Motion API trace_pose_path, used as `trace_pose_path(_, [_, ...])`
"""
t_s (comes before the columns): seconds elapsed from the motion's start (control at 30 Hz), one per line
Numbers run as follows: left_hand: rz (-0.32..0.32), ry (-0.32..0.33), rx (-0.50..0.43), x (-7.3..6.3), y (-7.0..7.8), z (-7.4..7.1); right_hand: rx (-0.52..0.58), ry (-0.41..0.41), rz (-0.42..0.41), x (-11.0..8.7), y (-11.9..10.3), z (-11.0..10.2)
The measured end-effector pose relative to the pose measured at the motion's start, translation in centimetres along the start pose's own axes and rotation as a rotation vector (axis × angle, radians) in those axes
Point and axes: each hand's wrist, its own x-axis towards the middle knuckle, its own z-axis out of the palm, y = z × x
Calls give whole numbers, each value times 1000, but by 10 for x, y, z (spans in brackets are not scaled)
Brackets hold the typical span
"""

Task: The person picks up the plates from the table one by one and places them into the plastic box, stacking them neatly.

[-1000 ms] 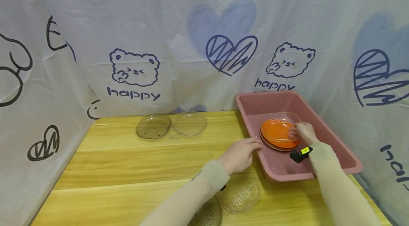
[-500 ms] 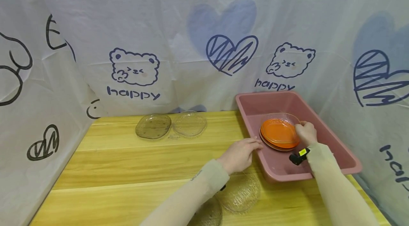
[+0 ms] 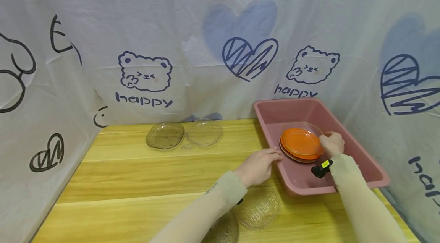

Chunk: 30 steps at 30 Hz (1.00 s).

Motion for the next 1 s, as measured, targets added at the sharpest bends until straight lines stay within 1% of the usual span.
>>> trace_pose_path(0.1, [-2,-3,-3,0,0,0,-18,8,22,-1,0,0])
trace_pose_path(0.23, [-6,-3,-11,0,0,0,-49,10,25,-1,0,0])
trace_pose_path(0.7, [-11,-8,-2,0,0,0,-80,15,-1,-2,3,1])
trace_pose_path(1.0, [-12,0,-5,0,0,1,-91,-10,-15,-5,2,-1])
